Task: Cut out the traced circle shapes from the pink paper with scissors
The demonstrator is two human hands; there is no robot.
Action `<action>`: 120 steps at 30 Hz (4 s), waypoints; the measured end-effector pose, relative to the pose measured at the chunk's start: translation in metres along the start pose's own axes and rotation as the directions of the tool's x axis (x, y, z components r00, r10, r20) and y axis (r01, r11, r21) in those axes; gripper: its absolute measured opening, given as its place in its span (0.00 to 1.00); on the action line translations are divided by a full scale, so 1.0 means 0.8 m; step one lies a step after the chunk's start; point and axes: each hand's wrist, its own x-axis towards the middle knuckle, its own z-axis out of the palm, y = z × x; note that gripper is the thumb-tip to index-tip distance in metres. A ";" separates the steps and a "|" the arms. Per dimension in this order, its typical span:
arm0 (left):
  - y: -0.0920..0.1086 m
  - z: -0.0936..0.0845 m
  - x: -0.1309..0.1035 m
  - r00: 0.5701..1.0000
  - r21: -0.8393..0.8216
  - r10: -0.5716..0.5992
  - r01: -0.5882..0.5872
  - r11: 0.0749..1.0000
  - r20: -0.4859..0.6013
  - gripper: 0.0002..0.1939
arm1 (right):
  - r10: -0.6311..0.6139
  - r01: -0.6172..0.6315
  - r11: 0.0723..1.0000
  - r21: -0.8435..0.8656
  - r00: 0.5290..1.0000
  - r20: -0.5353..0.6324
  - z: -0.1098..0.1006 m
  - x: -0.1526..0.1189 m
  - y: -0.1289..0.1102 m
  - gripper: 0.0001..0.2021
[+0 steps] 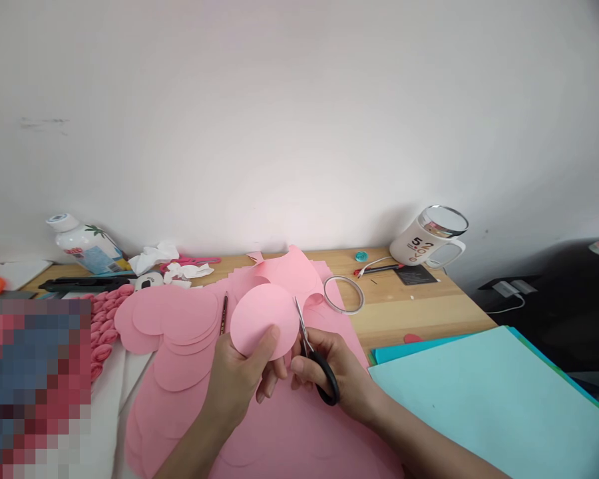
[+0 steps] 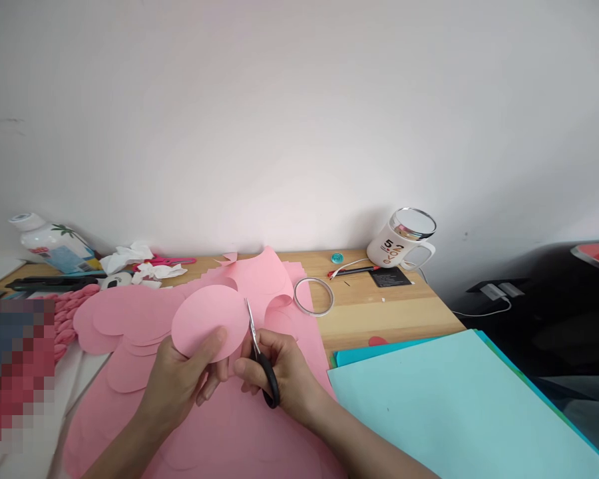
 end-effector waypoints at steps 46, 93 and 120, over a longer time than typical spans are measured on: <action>-0.009 -0.002 0.005 0.999 0.001 0.011 -0.011 1.000 0.038 0.11 | -0.012 0.009 0.999 -0.031 0.993 -0.113 0.002 0.001 -0.006 0.14; 0.008 -0.003 0.003 0.988 0.032 -0.152 0.153 0.988 -0.032 0.14 | -0.017 -0.002 0.998 -0.068 0.962 -0.271 -0.002 0.002 -0.014 0.13; 0.000 -0.007 0.010 0.994 0.134 0.017 -0.002 0.991 -0.108 0.17 | -0.101 0.072 0.995 -0.071 0.703 -0.704 -0.011 0.005 0.000 0.07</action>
